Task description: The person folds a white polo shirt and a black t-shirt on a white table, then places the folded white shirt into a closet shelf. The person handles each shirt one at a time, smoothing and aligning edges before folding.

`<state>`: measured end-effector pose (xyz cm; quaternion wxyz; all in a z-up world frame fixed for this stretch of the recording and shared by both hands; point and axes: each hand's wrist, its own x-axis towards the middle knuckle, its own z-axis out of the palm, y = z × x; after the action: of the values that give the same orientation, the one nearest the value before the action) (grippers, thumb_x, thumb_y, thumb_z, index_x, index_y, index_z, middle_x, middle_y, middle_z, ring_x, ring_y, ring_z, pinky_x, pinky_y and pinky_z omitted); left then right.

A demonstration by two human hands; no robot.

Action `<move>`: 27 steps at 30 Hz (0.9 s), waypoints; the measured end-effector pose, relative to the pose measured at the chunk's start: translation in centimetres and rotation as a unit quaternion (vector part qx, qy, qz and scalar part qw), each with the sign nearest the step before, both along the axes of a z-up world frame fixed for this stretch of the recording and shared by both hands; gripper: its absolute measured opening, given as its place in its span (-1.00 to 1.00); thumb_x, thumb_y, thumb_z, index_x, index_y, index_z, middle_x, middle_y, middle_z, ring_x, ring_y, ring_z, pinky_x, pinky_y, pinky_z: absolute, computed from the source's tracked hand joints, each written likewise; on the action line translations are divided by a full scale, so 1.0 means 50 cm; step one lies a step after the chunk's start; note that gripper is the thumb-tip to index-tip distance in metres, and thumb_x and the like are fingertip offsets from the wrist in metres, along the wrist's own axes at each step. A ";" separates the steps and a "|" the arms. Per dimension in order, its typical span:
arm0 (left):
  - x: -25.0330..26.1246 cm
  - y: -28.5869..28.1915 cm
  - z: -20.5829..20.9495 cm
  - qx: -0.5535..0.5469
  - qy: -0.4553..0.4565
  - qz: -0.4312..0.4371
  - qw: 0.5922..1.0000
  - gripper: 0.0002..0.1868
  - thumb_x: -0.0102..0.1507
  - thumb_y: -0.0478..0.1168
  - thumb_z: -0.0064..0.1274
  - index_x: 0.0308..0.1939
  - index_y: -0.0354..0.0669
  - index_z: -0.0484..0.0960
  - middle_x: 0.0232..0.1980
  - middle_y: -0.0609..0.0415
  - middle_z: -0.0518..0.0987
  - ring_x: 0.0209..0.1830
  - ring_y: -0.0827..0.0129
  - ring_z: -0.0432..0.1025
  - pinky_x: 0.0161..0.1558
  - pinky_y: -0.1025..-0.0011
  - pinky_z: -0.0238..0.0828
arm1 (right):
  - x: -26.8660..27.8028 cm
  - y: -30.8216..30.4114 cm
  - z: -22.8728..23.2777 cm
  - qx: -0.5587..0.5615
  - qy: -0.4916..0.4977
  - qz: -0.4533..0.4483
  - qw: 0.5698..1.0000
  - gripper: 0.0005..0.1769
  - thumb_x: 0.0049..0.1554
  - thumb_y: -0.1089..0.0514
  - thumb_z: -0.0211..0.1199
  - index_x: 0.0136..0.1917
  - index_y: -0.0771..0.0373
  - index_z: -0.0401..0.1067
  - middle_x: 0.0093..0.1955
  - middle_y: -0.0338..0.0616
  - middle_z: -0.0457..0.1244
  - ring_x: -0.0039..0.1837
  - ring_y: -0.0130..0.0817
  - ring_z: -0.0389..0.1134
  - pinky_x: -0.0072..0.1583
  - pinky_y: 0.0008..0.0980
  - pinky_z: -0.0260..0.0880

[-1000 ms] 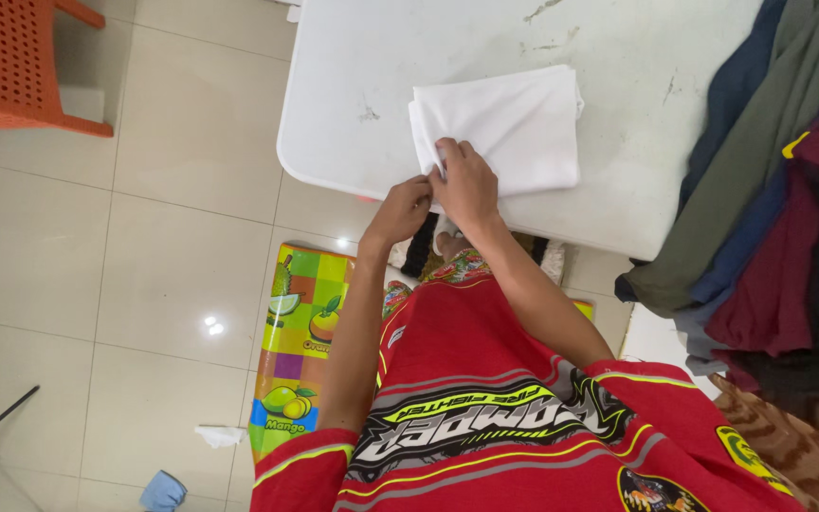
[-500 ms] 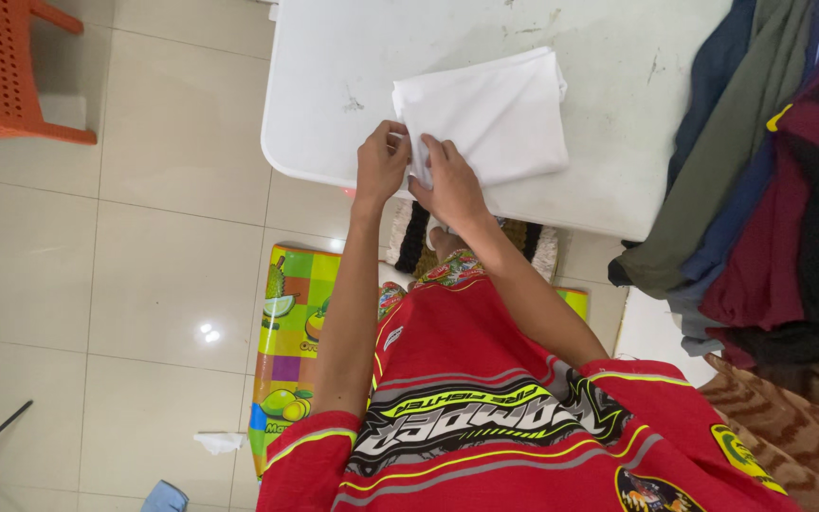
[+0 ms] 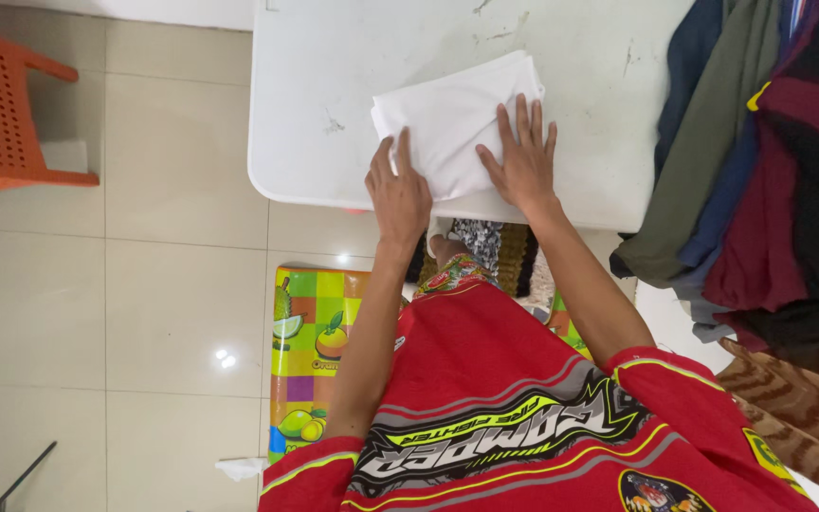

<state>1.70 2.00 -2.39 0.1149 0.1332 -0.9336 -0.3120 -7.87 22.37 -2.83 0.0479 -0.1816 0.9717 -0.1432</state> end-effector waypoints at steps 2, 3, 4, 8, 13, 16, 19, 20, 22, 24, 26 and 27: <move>-0.036 0.017 -0.003 -0.086 -0.015 -0.091 0.992 -0.33 0.35 -0.16 -0.06 0.56 0.01 0.19 0.66 -0.14 0.07 0.68 -0.04 -0.04 0.59 -0.12 -0.14 | -0.006 0.010 -0.006 -0.009 0.017 0.009 1.000 -0.11 0.36 -0.33 0.04 0.70 0.23 -0.04 0.76 0.15 -0.30 0.74 0.15 -0.40 0.60 0.30 -0.45; -0.062 0.022 -0.008 -0.095 0.000 -0.087 0.992 -0.34 0.38 -0.10 -0.07 0.56 -0.01 0.17 0.66 -0.15 0.03 0.68 -0.08 -0.08 0.59 -0.15 -0.18 | -0.019 0.006 -0.011 -0.013 0.015 0.025 0.999 -0.12 0.36 -0.33 0.04 0.70 0.21 -0.04 0.76 0.14 -0.31 0.74 0.14 -0.40 0.60 0.30 -0.45; -0.089 0.027 -0.013 -0.105 0.014 -0.083 0.991 -0.34 0.41 -0.03 -0.08 0.57 -0.03 0.16 0.66 -0.16 0.00 0.68 -0.11 -0.12 0.58 -0.19 -0.21 | -0.038 -0.002 -0.016 -0.017 0.013 0.042 0.999 -0.13 0.36 -0.33 0.03 0.70 0.18 -0.04 0.76 0.13 -0.31 0.74 0.14 -0.40 0.61 0.29 -0.44; -0.120 0.023 -0.040 -0.129 -0.059 -0.032 0.989 -0.22 0.41 0.10 -0.09 0.62 -0.10 0.05 0.66 -0.23 -0.14 0.68 -0.15 -0.21 0.49 -0.37 -0.31 | -0.123 -0.016 -0.024 0.031 -0.015 0.080 0.996 -0.18 0.34 -0.34 0.04 0.69 0.04 -0.02 0.75 0.06 -0.30 0.73 0.12 -0.38 0.60 0.29 -0.44; -0.122 0.010 -0.081 -0.093 -0.072 0.009 0.993 -0.16 0.42 0.15 -0.09 0.62 -0.20 -0.02 0.67 -0.33 -0.21 0.64 -0.40 -0.33 0.49 -0.36 -0.32 | -0.168 0.012 -0.029 0.005 -0.037 -0.025 0.999 -0.17 0.32 -0.31 0.10 0.69 0.03 -0.01 0.73 0.12 -0.27 0.71 0.14 -0.35 0.57 0.28 -0.37; -0.107 0.003 -0.090 -0.051 -0.033 0.082 0.995 0.00 0.40 0.23 -0.06 0.56 -0.53 -0.07 0.58 -0.59 -0.28 0.60 -0.49 -0.35 0.46 -0.36 -0.33 | -0.144 0.025 -0.033 -0.085 -0.023 -0.124 0.988 -0.06 0.25 -0.23 0.22 0.67 0.26 -0.04 0.65 0.17 -0.13 0.65 0.14 -0.17 0.53 0.26 -0.18; -0.099 -0.008 -0.069 -0.006 -0.077 0.127 0.989 0.07 0.31 0.29 0.04 0.46 -0.65 0.05 0.55 -0.59 -0.17 0.59 -0.43 -0.23 0.45 -0.32 -0.25 | -0.109 0.030 -0.020 -0.069 -0.068 -0.228 0.969 -0.09 0.16 -0.19 0.36 0.53 0.39 0.11 0.46 0.18 0.03 0.50 0.15 0.02 0.42 0.13 0.07; -0.093 -0.010 -0.060 0.010 -0.111 0.135 0.985 0.07 0.27 0.31 0.09 0.43 -0.63 0.11 0.56 -0.53 -0.10 0.60 -0.39 -0.17 0.46 -0.30 -0.21 | -0.095 0.032 -0.016 -0.084 -0.086 -0.237 0.964 -0.10 0.15 -0.20 0.38 0.50 0.38 0.15 0.45 0.17 0.04 0.48 0.13 0.06 0.43 0.06 0.12; -0.095 -0.008 -0.043 0.068 -0.163 0.154 0.972 -0.01 0.21 0.25 0.14 0.38 -0.53 0.21 0.52 -0.39 0.09 0.54 -0.28 0.00 0.43 -0.22 -0.04 | -0.078 0.034 -0.010 -0.114 -0.123 -0.254 0.953 -0.13 0.12 -0.21 0.41 0.46 0.36 0.22 0.41 0.14 0.06 0.45 0.09 0.15 0.44 -0.08 0.21; -0.101 -0.011 -0.025 0.119 -0.178 0.159 0.964 -0.09 0.17 0.17 0.22 0.33 -0.47 0.27 0.43 -0.34 0.26 0.44 -0.22 0.15 0.37 -0.16 0.11 | -0.075 0.035 -0.001 -0.122 -0.169 -0.276 0.938 -0.10 0.05 -0.17 0.45 0.44 0.37 0.19 0.40 0.18 0.07 0.38 0.07 0.21 0.36 -0.13 0.26; -0.117 -0.022 -0.015 0.162 -0.155 0.149 0.963 -0.16 0.15 0.06 0.32 0.26 -0.47 0.31 0.27 -0.41 0.40 0.32 -0.23 0.28 0.25 -0.13 0.23 | -0.082 0.040 0.004 -0.176 -0.206 -0.298 0.915 -0.06 -0.02 -0.11 0.47 0.43 0.40 0.17 0.37 0.19 0.14 0.33 0.01 0.29 0.30 -0.20 0.32; -0.123 -0.030 -0.012 0.219 -0.136 0.142 0.956 -0.18 0.15 0.03 0.31 0.24 -0.48 0.29 0.19 -0.38 0.46 0.22 -0.15 0.37 0.19 -0.03 0.33 | -0.086 0.044 0.006 -0.226 -0.219 -0.307 0.898 -0.04 -0.06 -0.07 0.48 0.43 0.42 0.17 0.34 0.18 0.21 0.30 -0.04 0.35 0.29 -0.24 0.36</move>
<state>-4.44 0.51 -2.99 -0.0017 0.3271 -0.8206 -0.4687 -12.19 24.59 -2.55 0.1709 0.1562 0.8856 -0.4026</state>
